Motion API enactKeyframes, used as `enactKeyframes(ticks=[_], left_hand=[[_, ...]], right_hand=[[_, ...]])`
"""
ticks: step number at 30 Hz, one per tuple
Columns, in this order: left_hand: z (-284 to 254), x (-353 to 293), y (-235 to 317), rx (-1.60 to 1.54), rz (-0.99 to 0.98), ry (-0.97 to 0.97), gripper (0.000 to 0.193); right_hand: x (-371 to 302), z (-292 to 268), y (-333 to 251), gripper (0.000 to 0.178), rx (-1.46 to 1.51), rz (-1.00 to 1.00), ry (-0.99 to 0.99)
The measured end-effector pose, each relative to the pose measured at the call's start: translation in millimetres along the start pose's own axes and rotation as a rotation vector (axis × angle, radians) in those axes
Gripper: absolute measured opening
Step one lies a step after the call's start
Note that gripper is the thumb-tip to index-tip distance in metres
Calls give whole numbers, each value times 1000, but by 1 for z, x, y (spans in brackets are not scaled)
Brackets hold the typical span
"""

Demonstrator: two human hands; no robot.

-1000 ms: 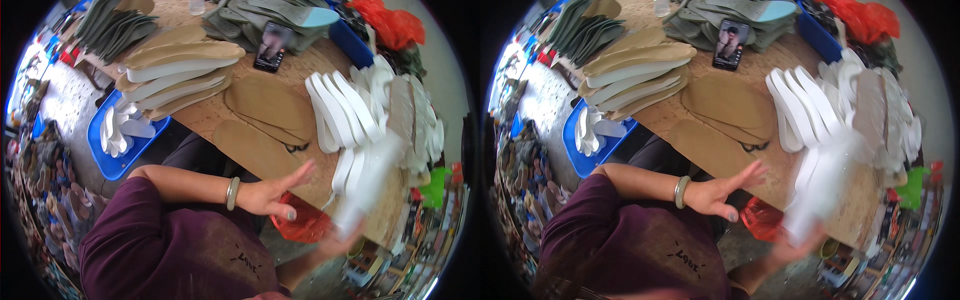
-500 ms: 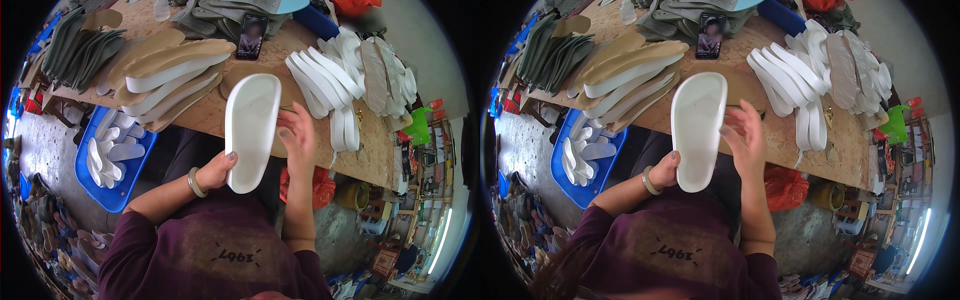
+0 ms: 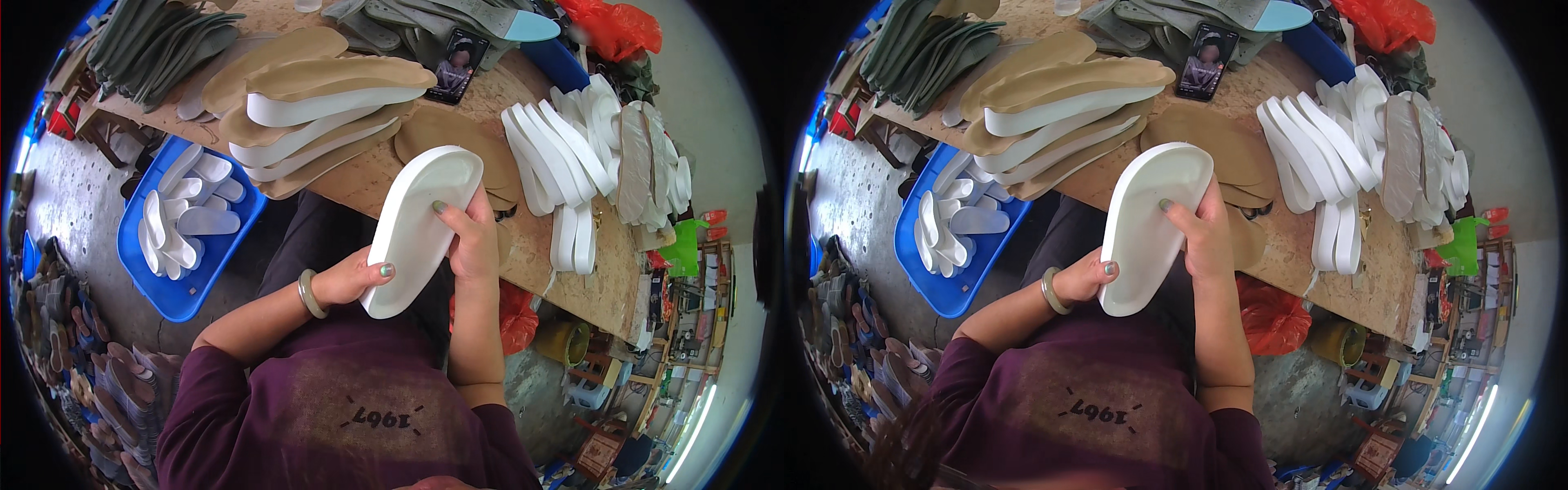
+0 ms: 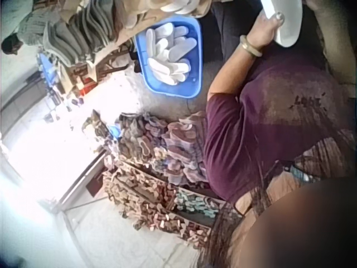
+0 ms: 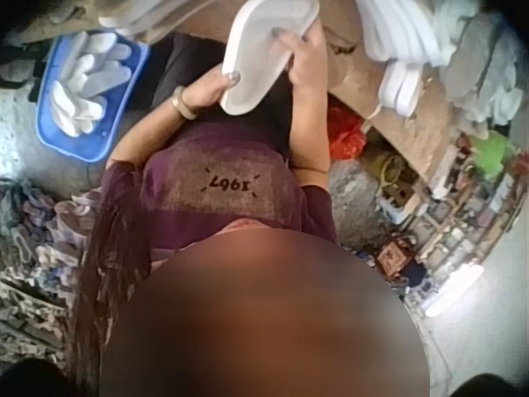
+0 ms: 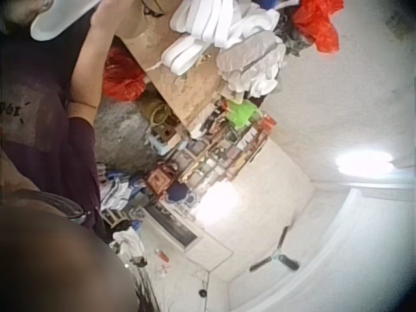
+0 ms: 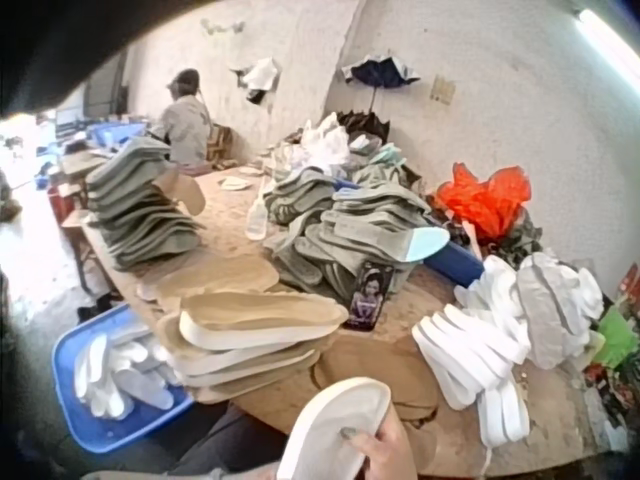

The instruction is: Peeling protective layers and attaching shoe insoles to outsoles.

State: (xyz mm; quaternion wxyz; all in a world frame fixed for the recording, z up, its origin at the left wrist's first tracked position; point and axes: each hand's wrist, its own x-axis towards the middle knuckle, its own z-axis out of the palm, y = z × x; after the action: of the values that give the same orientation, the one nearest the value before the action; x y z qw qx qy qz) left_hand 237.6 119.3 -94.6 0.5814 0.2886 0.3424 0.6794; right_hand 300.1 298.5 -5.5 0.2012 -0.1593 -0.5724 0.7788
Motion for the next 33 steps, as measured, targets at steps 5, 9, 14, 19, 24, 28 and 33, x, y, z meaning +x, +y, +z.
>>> enactKeyframes(ticks=[5, 9, 14, 19, 24, 28, 33], left_hand=[[2, 6, 4, 97, -60, 14, 88], [6, 8, -1, 55, -91, 16, 87], [11, 15, 0, 108, -91, 0, 85], [14, 17, -2, 98, -114, 6, 85], [13, 16, -4, 111, -102, 14, 84], [19, 14, -5, 131, -53, 69, 83], [29, 13, 0, 167, -102, 85, 81]], right_hand=[[-3, -4, 4, 53, -90, -33, 70], [-4, -19, 7, 52, 6, -17, 33], [-8, -30, 8, 51, 63, -11, 40], [-9, -39, 11, 52, 39, -22, 41], [-10, -35, 9, 50, 14, -118, 142], [-19, -52, 15, 42, -819, -693, 449], [-21, -43, 16, 41, -1007, -924, 220]])
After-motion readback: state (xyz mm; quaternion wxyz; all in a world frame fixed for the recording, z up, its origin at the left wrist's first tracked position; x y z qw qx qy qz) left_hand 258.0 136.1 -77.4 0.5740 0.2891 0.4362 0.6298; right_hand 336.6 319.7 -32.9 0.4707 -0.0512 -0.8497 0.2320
